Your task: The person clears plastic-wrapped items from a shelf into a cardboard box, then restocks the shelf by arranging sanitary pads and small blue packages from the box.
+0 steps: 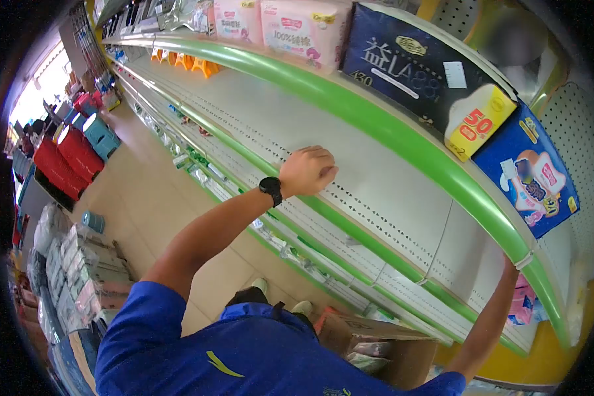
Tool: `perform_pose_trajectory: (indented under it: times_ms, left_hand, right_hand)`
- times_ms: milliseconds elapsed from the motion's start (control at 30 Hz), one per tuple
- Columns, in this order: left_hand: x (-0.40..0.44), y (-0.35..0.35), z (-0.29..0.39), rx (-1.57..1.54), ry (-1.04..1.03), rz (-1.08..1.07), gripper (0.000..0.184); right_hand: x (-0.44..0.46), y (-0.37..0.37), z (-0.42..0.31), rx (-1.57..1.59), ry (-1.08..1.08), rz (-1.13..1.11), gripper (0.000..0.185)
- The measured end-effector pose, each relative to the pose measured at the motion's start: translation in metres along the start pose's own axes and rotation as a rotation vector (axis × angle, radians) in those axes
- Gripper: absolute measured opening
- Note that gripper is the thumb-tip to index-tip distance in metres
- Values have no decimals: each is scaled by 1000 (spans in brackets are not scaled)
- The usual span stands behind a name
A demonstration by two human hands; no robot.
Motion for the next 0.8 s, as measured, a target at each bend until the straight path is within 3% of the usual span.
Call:
perform_pose_trajectory:
  times_ms: [167, 233, 300, 367, 467, 600, 800]
  left_hand:
    - [-2, 1, 0, 10, 11, 2, 19]
    - [-3, 1, 1, 1, -9, 41, 19]
    - [-3, -4, 0, -10, -10, 37, 18]
    - [-5, -1, -4, 5, -3, 30, 18]
    - [-5, -1, -5, 20, 4, 33, 18]
    - [-4, 0, -4, 10, 23, 50, 19]
    - [-9, -5, -13, 39, 22, 23, 22]
  right_hand:
    - [-1, 36, -106, 284, 206, 45, 56]
    - [-11, 86, -187, 396, 146, -279, 67]
    - [-18, 101, -241, 391, 191, -329, 77]
    - [-26, 114, -284, 601, 188, -471, 80]
    - [-20, 111, -318, 669, 221, -605, 84]
    - [-9, 113, -347, 454, 399, -522, 90]
    - [0, 103, -420, 675, 182, -628, 93]
Point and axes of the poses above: each hand's wrist, its own x-axis towards the middle knuckle, its own y-axis out of the back of the hand, z = x × y, the point moved 10 cm from there along x, towards the middle knuckle, and after that the axes turned 13 degrees about -y, right-handed, at the moved point
